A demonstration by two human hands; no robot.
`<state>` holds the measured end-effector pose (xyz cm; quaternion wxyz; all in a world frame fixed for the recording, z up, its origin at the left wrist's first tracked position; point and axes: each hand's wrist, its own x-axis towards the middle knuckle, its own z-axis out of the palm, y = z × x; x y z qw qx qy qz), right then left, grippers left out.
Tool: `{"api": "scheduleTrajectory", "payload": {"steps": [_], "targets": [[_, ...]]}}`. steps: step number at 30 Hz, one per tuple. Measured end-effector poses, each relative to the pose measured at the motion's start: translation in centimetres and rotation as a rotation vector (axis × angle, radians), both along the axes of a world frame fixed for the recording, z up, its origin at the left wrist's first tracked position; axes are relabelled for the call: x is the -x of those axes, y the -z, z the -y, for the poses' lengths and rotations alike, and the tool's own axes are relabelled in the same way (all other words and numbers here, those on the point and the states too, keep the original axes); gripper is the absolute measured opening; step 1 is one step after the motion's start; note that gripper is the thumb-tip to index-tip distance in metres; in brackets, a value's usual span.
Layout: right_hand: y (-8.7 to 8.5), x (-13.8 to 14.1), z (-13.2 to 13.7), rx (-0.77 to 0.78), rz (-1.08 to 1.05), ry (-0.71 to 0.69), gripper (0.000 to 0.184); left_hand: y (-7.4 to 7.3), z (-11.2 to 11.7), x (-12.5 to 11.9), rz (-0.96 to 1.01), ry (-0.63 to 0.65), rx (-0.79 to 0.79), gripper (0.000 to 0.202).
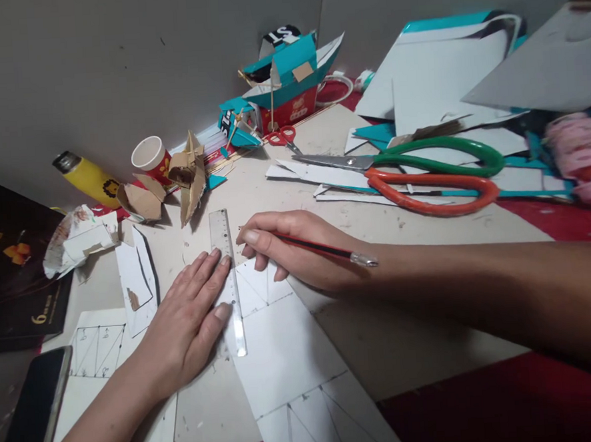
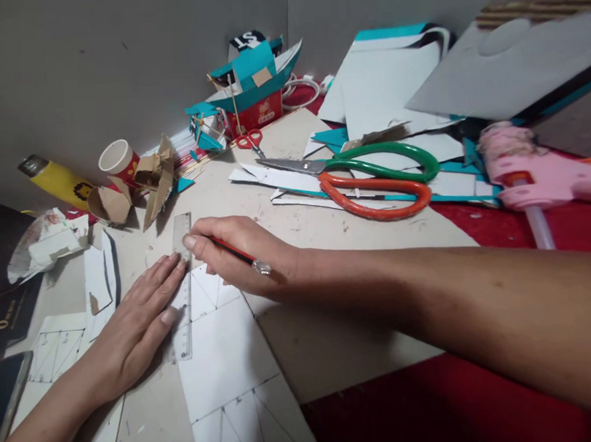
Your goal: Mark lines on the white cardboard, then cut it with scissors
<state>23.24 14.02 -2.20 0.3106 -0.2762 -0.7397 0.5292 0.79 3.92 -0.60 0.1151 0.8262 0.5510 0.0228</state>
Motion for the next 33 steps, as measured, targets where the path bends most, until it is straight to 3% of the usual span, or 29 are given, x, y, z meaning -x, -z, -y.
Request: {"api": "scheduleTrajectory", "payload": {"steps": [9,33], "targets": [[0.17,-0.17,0.04,-0.056,-0.023,0.006,0.03,0.24,-0.1,0.18,-0.063,0.022,0.005,0.061],[-0.45,-0.05,0.11,-0.031,0.037,0.005,0.026,0.33,0.17,0.33,-0.101,0.014,0.002,0.06]]}}
